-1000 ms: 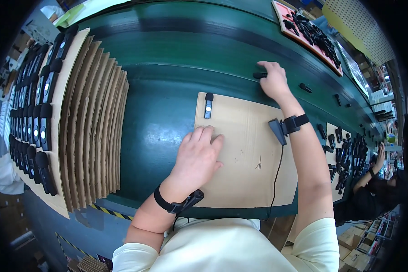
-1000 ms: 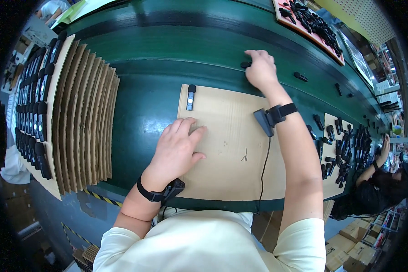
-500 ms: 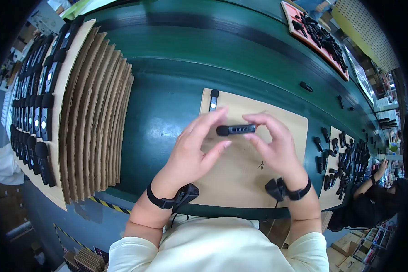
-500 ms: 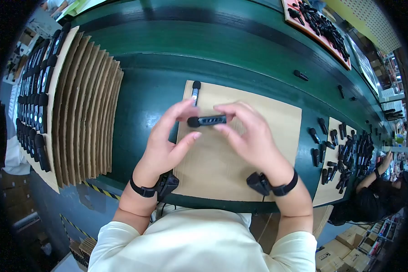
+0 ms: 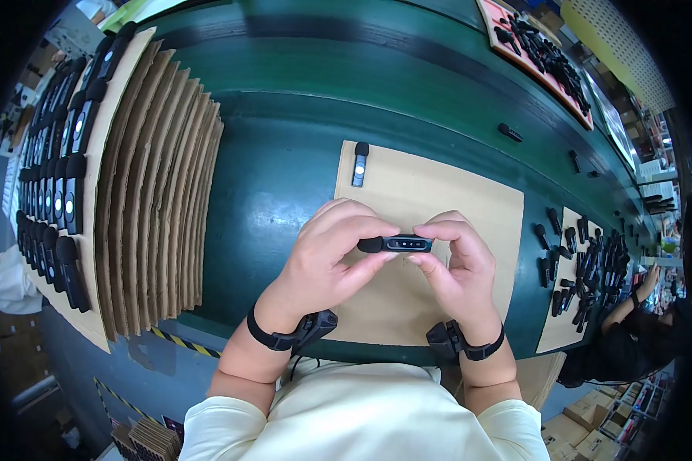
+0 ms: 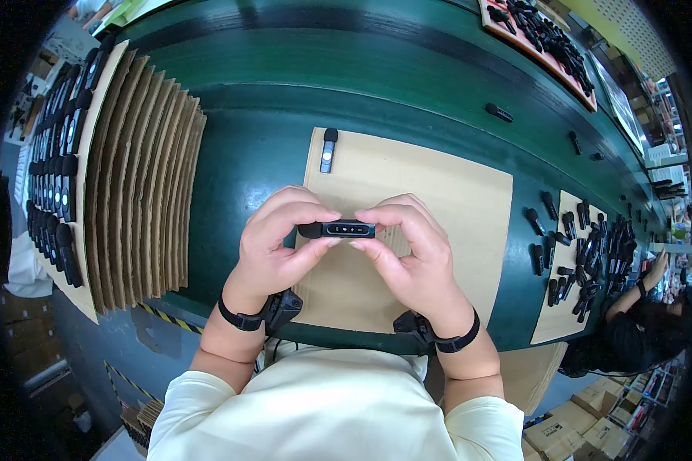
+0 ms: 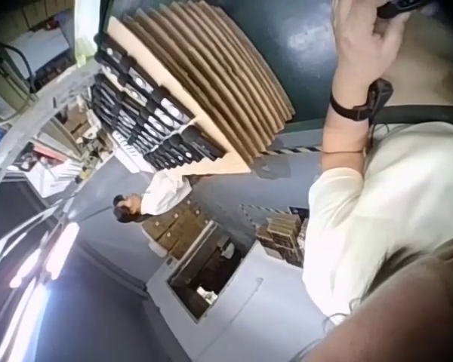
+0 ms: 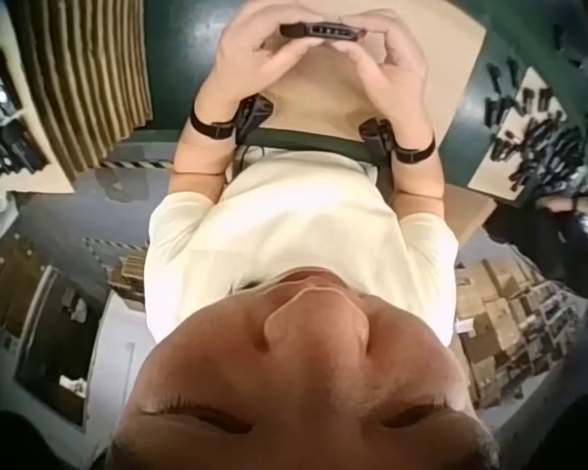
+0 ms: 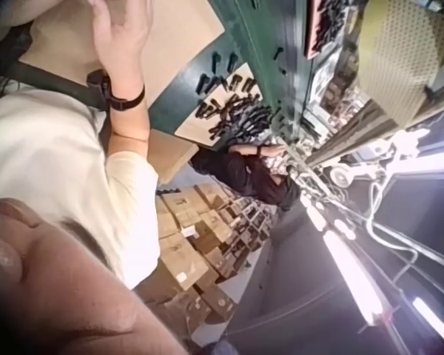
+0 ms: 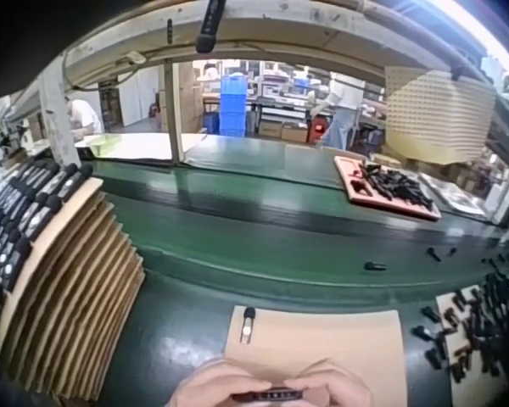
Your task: The person picks up a microphone from the conveyor belt, turns it over, and presses its buttons. After checking the device, the person places the microphone onto a cardboard sheet and repeats the process.
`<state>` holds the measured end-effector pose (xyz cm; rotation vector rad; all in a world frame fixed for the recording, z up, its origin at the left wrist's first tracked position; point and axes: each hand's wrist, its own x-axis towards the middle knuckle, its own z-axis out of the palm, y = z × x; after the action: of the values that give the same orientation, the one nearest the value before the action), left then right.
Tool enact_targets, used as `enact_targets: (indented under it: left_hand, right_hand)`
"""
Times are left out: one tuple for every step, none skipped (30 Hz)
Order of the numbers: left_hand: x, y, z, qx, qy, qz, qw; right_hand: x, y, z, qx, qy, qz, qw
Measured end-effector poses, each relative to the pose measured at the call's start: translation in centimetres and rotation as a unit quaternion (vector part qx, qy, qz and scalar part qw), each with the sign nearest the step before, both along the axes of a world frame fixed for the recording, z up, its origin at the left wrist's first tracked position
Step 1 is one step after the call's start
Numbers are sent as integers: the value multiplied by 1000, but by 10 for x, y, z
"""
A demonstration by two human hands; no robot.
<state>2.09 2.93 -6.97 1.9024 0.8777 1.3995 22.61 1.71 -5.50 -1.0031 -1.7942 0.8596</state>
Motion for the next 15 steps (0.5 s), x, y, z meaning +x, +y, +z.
enact_targets:
  left_hand:
    - [0, 0, 0, 0, 0, 0, 1000]
    - [0, 0, -1, -1, -1, 1, 1000]
    - [0, 0, -1, -2, -2, 1, 1000]
    - [-1, 0, -1, -3, -3, 2, 1000]
    - [-1, 0, 0, -3, -3, 3, 1000]
    - [-1, 0, 3, -6, 4, -1, 1000]
    - [-1, 0, 6, -8, 12, -4, 1000]
    - [-1, 0, 7, -11, 20, -7, 1000]
    - [-1, 0, 5, -11, 19, -7, 1000]
    - [-1, 1, 3, 3, 19, -11, 1000]
    - [-1, 1, 1, 18, 19, -14, 1000]
    - [-1, 1, 0, 33, 19, -17, 999]
    - [-2, 1, 0, 33, 19, -17, 999]
    - [-1, 1, -1, 39, 12, -13, 999]
    - [-1, 1, -1, 46, 5, -8, 999]
  right_hand:
    - [0, 0, 0, 2, 1, -1, 1000]
    - [0, 0, 0, 4, 1, -1, 1000]
    - [-1, 1, 0, 4, 1, -1, 1000]
    - [-1, 1, 0, 13, 2, 2, 1000]
    - [-1, 1, -1, 22, 3, 4, 1000]
    - [-1, 1, -1, 31, 4, 7, 999]
    - [-1, 1, -2, 31, 4, 7, 999]
    - [-1, 1, -3, 37, 8, 10, 999]
    - [-1, 1, -3, 43, 13, 12, 999]
    - [-1, 1, -4, 48, 17, 15, 999]
    - [-3, 1, -3, 48, 17, 15, 999]
    - [-4, 0, -2, 45, 26, 12, 999]
    - [-6, 0, -1, 43, 35, 10, 998]
    - [-7, 0, -1, 40, 44, 7, 998]
    - [-7, 0, 0, 40, 44, 7, 998]
